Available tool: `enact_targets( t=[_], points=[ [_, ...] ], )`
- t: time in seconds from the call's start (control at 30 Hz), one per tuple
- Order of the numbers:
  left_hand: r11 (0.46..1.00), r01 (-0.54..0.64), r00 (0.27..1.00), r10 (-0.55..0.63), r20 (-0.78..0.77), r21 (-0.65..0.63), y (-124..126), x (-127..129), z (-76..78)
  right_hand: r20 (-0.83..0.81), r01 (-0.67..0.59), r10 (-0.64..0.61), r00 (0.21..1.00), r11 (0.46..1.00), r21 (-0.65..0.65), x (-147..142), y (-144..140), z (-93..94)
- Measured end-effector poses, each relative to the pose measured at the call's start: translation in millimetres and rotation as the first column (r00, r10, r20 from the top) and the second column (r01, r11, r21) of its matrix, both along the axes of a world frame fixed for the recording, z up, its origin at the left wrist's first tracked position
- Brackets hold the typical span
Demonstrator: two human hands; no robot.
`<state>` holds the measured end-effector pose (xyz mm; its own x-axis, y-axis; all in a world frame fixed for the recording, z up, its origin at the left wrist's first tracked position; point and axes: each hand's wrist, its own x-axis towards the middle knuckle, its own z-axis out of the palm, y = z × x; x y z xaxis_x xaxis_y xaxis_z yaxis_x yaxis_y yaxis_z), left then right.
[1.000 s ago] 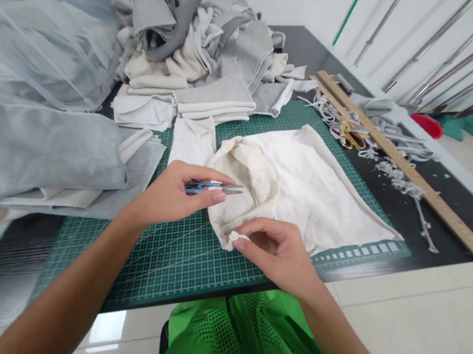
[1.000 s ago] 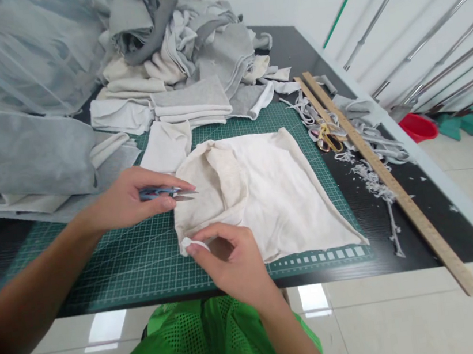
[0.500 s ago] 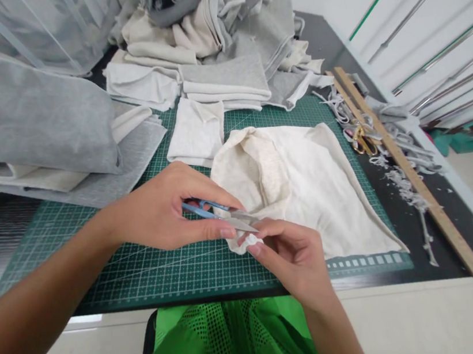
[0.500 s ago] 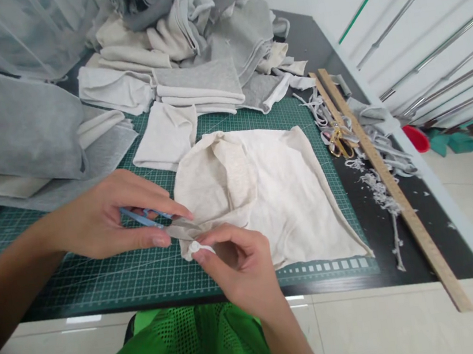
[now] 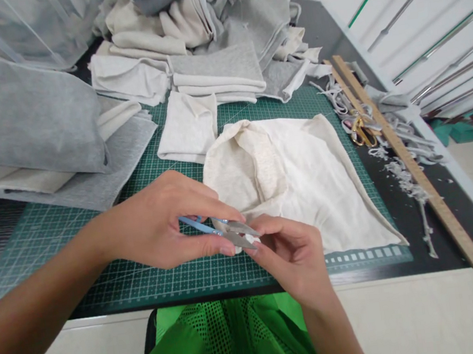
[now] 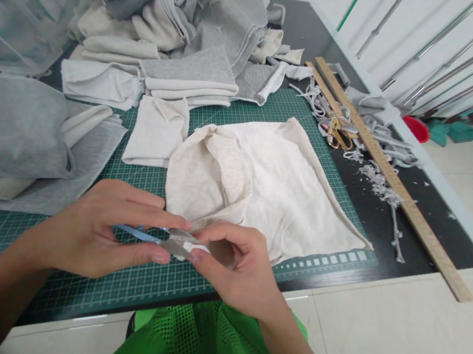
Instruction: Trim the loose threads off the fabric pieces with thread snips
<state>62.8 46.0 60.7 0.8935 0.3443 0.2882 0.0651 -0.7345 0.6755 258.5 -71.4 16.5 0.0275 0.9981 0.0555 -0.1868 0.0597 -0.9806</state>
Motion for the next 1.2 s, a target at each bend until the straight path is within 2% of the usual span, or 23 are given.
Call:
enact_targets(
  t=[0.33,0.43,0.5,0.57,0.63,0.7,0.8,0.9,0.97,1.07,1.2],
  points=[
    [1.000,-0.017,1.000,0.017,-0.015,0.006,-0.5,0.6,-0.1,0.016,0.000,0.000,1.000,1.000,-0.012,0.9,-0.4,-1.9],
    [0.998,-0.056,0.998,0.056,-0.002,-0.002,2.8,-1.6,-1.4,0.124,-0.001,-0.003,0.992,0.999,0.035,-1.5,-1.3,-2.2],
    [0.992,-0.123,0.991,0.123,0.051,-0.012,7.0,-4.5,-3.1,0.316,-0.054,0.005,0.949,0.988,0.145,-4.7,-2.2,-1.7],
    [0.980,-0.198,0.972,0.201,0.123,-0.035,12.6,-8.4,-5.5,0.518,-0.195,0.036,0.854,0.947,0.254,-8.1,-3.0,-0.6],
    [0.964,-0.259,0.951,0.266,0.156,-0.066,18.9,-12.2,-8.1,0.636,-0.333,0.074,0.768,0.894,0.299,-10.2,-3.7,0.5],
    [0.938,-0.332,0.926,0.344,0.156,-0.099,24.8,-15.0,-10.5,0.678,-0.393,0.093,0.729,0.868,0.304,-10.8,-4.2,1.3],
    [0.880,-0.455,0.876,0.469,0.109,-0.134,31.9,-15.9,-14.5,0.709,-0.420,0.091,0.699,0.855,0.304,-11.3,-5.2,1.9],
    [0.836,-0.526,0.841,0.538,0.052,-0.155,36.5,-13.2,-19.7,0.728,-0.449,0.101,0.678,0.840,0.303,-13.5,-9.4,2.3],
    [0.821,-0.547,0.830,0.557,0.021,-0.166,38.1,-10.5,-24.0,0.707,-0.418,0.051,0.706,0.835,0.357,-13.8,-15.3,3.3],
    [0.815,-0.554,0.828,0.561,-0.006,-0.168,38.6,-7.1,-31.2,0.641,-0.284,-0.110,0.760,0.831,0.478,-6.2,-27.3,6.5],
    [0.823,-0.546,0.836,0.547,-0.037,-0.156,37.7,-5.5,-40.5,0.613,-0.092,-0.275,0.741,0.862,0.498,24.0,-39.7,10.3]
  ],
)
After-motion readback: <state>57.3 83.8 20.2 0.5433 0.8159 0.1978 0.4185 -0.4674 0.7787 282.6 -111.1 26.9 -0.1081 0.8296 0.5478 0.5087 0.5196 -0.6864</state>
